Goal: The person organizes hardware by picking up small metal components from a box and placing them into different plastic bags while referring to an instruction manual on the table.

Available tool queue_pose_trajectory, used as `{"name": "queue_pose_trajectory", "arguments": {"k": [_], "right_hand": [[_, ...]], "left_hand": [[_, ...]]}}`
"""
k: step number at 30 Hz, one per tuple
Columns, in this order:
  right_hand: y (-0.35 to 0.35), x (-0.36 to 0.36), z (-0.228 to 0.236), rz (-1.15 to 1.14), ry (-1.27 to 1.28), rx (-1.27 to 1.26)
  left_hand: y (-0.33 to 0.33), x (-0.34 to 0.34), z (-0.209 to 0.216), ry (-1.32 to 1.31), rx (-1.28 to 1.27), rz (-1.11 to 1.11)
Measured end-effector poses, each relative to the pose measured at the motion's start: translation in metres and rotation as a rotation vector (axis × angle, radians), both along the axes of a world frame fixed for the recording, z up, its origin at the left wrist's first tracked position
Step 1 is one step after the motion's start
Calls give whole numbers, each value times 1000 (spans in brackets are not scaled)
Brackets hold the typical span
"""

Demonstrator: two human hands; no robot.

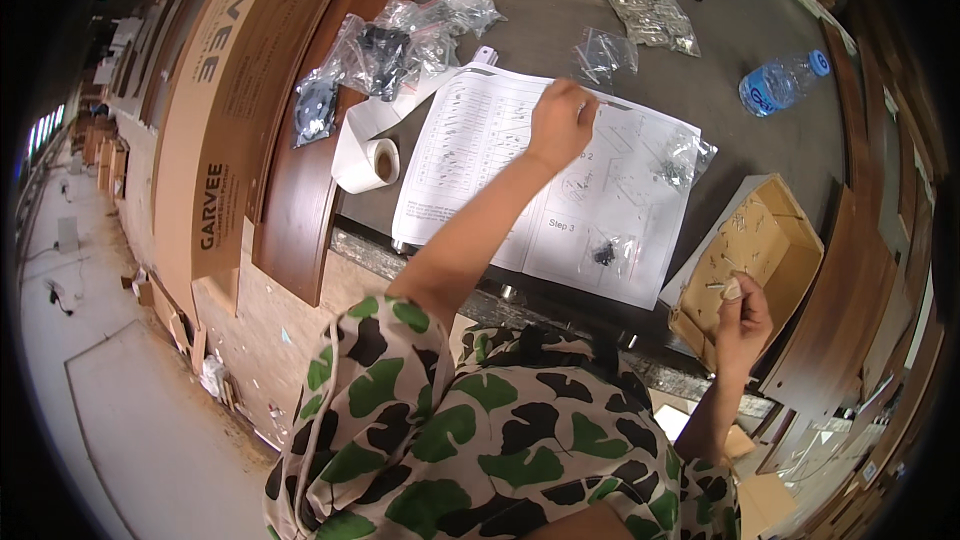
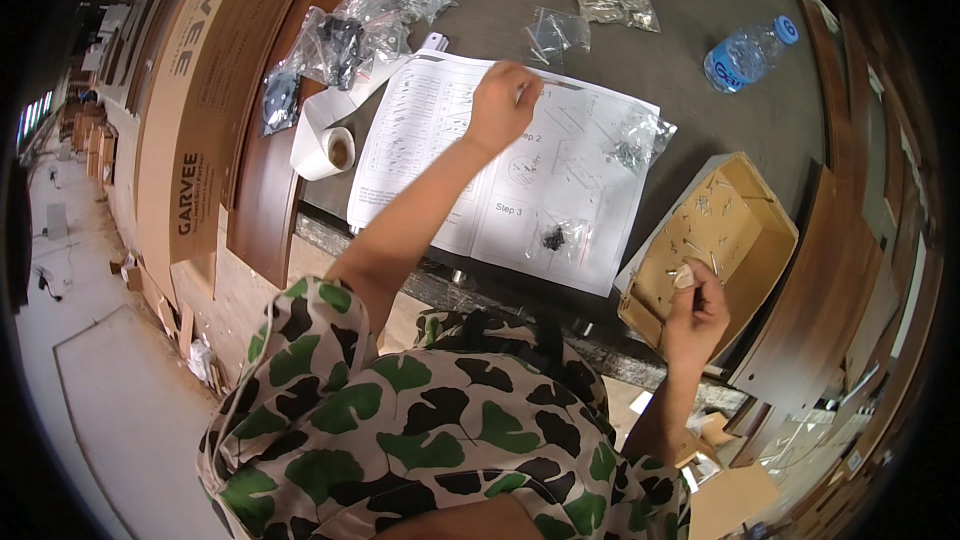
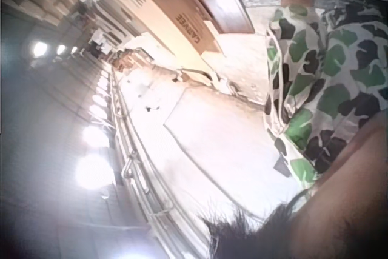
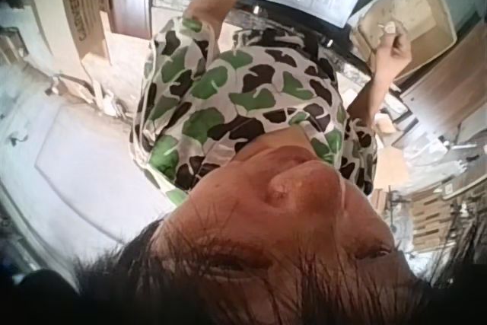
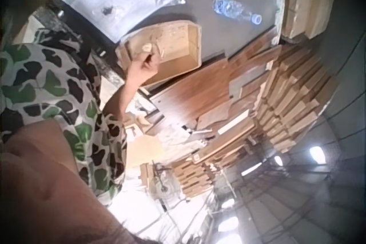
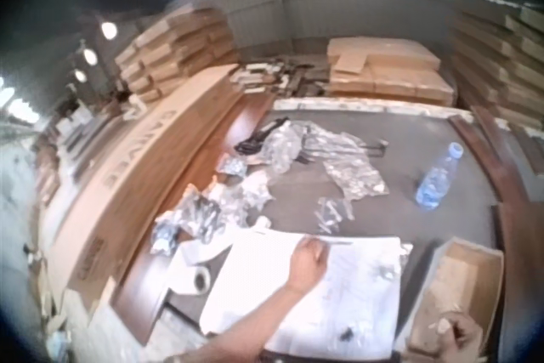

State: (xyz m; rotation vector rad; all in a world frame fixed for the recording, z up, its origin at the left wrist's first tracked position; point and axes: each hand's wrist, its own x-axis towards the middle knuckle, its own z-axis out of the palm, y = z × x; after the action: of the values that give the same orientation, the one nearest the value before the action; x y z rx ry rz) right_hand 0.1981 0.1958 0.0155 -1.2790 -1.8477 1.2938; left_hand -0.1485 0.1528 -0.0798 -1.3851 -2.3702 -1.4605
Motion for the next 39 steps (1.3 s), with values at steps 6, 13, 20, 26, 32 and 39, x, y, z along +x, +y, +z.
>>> {"name": "queue_pose_trajectory", "arguments": {"k": [6,13,20,26,32,39], "right_hand": [[-8,7,-8,127,-129,120],[-6,19,-15,135,-145,99],[-17,-16,1,175,-99,202],[-44,-63,11,231,115,-268],[-68,-100,-13,234,456,-715],[-81,-59,-20,172,155,-320]], "left_hand": [[73,-41,-3,226,-106,116],[93,-49,-24,353,-365,113],[28,-50,30,-690,170,152],[-65,20,62,-1642,493,-187],[-119,106,67,-1861,444,-182],[-145,162,53,-1988,258,-223]]}}
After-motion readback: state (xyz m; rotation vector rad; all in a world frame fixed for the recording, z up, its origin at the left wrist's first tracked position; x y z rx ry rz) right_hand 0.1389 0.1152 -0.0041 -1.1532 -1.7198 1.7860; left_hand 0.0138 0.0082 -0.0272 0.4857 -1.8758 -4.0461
